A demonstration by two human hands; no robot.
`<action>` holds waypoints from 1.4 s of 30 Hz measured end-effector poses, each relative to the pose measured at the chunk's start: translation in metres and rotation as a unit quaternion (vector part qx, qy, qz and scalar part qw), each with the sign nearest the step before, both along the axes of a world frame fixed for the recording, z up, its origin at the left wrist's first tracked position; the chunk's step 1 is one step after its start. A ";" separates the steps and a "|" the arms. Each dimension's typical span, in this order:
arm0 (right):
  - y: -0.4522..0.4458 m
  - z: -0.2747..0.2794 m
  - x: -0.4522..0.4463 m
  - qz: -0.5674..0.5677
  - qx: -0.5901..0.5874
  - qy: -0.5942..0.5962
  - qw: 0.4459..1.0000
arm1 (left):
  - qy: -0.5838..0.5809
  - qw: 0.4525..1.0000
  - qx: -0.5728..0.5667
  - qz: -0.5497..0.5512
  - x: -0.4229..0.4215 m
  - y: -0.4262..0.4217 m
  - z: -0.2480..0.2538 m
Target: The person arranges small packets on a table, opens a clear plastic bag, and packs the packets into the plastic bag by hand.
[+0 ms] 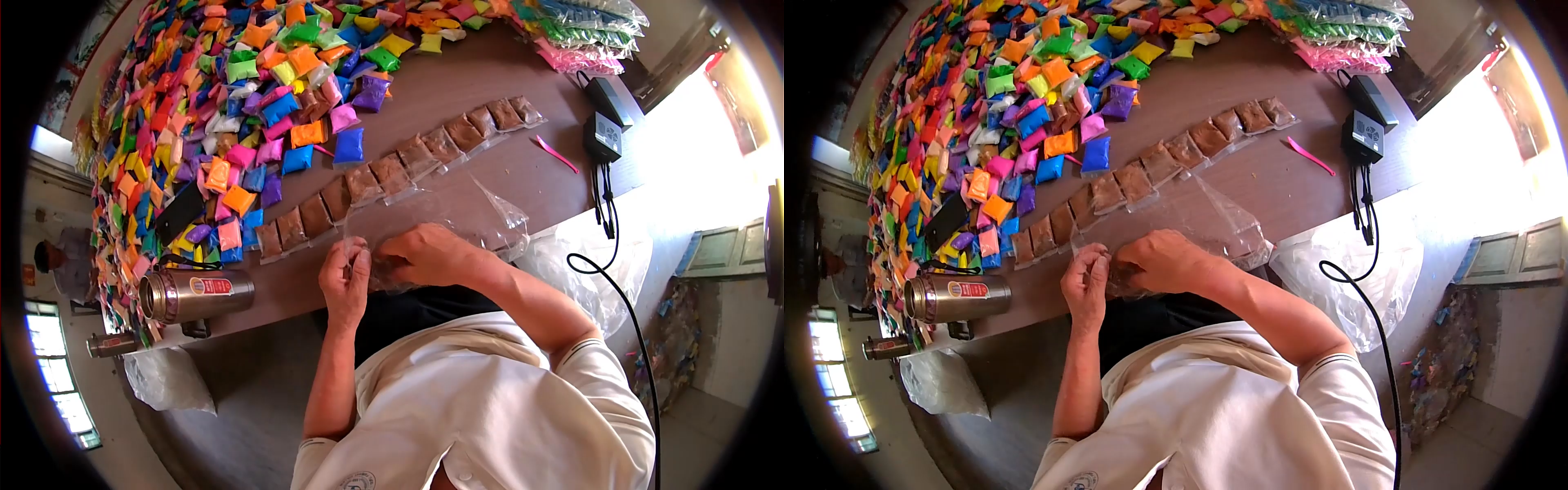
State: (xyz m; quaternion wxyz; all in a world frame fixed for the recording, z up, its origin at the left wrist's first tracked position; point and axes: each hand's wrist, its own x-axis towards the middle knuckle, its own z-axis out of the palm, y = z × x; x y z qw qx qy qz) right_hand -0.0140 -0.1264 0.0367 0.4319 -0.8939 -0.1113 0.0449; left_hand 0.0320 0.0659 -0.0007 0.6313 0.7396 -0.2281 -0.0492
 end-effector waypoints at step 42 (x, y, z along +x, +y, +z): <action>-0.197 -0.044 0.030 -0.581 -0.228 -0.138 0.769 | -0.123 0.991 0.045 0.006 0.001 -0.002 -0.007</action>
